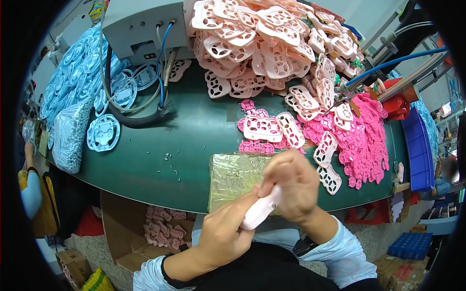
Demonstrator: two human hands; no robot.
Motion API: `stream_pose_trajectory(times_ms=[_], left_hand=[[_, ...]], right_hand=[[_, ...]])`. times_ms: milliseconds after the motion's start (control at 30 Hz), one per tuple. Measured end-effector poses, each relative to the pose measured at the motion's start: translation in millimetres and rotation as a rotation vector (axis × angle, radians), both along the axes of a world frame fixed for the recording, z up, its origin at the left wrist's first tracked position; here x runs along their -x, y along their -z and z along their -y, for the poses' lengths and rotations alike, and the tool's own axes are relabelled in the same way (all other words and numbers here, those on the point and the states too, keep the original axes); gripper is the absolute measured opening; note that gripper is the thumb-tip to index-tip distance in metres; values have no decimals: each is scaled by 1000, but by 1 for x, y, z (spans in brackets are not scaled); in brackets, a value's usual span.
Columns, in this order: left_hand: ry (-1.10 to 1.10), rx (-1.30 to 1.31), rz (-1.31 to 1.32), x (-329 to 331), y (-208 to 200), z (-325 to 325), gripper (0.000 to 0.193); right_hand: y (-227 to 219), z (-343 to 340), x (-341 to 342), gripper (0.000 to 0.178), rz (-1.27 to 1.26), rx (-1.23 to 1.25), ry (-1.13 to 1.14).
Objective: Assembling electronic circuit boards into pink plastic toy housings and using a pneumatic screwdriver to secure them.
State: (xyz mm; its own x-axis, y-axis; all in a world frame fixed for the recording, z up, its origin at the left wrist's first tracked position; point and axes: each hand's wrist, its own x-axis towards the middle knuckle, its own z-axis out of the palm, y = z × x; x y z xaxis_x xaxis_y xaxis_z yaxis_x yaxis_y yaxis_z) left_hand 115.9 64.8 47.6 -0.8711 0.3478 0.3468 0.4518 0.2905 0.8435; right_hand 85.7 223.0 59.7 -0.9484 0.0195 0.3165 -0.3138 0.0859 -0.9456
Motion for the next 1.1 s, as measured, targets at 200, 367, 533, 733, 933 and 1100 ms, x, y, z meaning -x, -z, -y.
stream_pose_trajectory(times_ms=[200, 367, 533, 733, 933, 1100], left_hand=[[39, -164, 67, -2, 4, 2, 41], [76, -88, 129, -9, -5, 5, 44], [81, -746, 1288, 34, -17, 24, 52], [28, 154, 720, 33, -8, 26, 34], [108, 294, -241, 31, 16, 16, 44], [119, 279, -195, 43, 12, 16, 35]], right_hand=[[-6, -14, -1, 38, 145, 344, -102], [-1, -12, 5, 24, 160, 108, -65], [-18, -44, 9, 51, -325, -586, -357], [13, -52, -3, 42, -277, -594, -367], [24, -55, -15, 36, -138, -625, -301], [14, -67, 5, 36, -232, -703, -336]])
